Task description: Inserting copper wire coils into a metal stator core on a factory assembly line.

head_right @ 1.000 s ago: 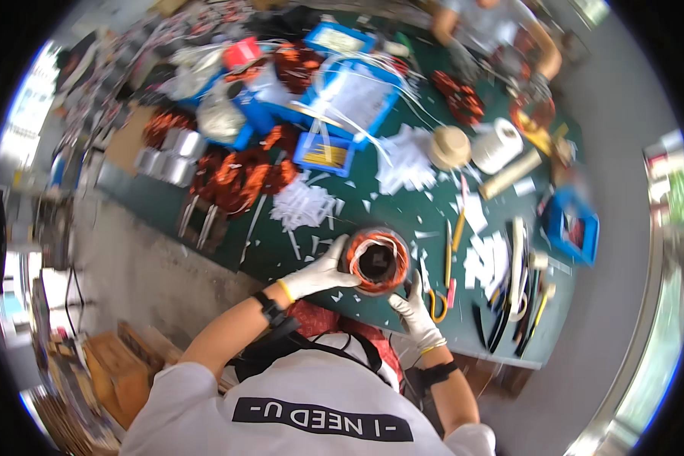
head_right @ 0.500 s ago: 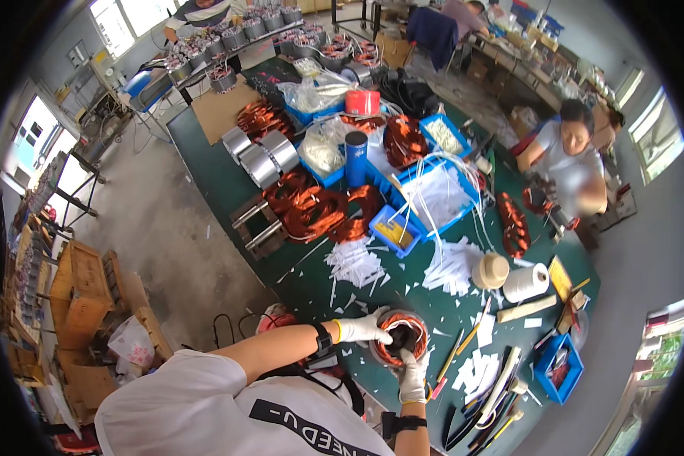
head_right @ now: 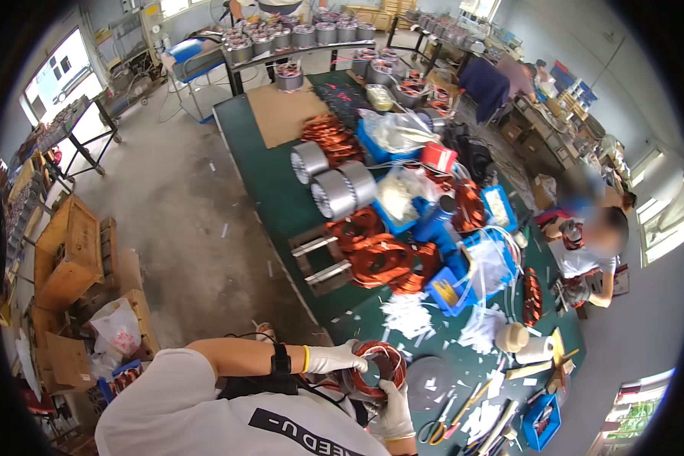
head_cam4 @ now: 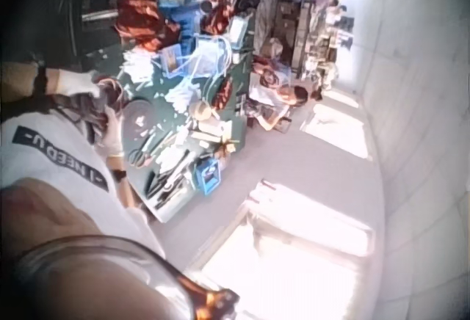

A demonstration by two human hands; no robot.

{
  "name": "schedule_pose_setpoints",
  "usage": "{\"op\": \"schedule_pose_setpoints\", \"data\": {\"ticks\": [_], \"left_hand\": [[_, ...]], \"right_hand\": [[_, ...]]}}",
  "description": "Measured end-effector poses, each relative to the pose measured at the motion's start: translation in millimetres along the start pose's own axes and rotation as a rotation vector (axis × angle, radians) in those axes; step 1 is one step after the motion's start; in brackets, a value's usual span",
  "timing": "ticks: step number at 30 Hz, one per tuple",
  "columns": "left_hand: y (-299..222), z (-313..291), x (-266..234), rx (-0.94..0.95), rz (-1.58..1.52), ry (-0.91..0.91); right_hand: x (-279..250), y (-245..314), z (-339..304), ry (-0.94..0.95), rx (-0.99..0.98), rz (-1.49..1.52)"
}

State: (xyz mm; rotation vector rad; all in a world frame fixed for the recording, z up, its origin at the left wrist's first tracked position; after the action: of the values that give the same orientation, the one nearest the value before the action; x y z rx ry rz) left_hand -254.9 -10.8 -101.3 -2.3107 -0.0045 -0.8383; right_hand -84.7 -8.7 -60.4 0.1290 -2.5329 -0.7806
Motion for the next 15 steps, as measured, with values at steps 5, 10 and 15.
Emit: {"op": "schedule_pose_setpoints", "data": {"ticks": [5,10,15], "left_hand": [[-16.7,-137.7,-89.8,0.262,-0.113,-0.243],[7.5,-239.3,-192.4,0.391,-0.23,-0.41],[-12.5,-329.6,-248.4,0.299,-0.401,-0.592]], "right_hand": [[156.3,9.1,40.6,0.245,0.031,-0.336],[299.3,-1.8,104.1,0.442,0.181,-0.468],[384.5,-18.4,191.2,0.521,0.167,-0.657]]}}
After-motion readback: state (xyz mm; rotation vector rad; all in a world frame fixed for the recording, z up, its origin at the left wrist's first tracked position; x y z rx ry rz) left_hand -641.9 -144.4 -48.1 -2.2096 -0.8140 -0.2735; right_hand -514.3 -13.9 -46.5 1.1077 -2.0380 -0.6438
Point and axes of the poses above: each hand's wrist, its own z-axis towards the middle knuckle, its own x-axis out of the palm, y = z × x, the point moved 7 cm from there along z, towards the middle knuckle, and after that the axes turned 13 degrees about y, right-handed, at the moved point
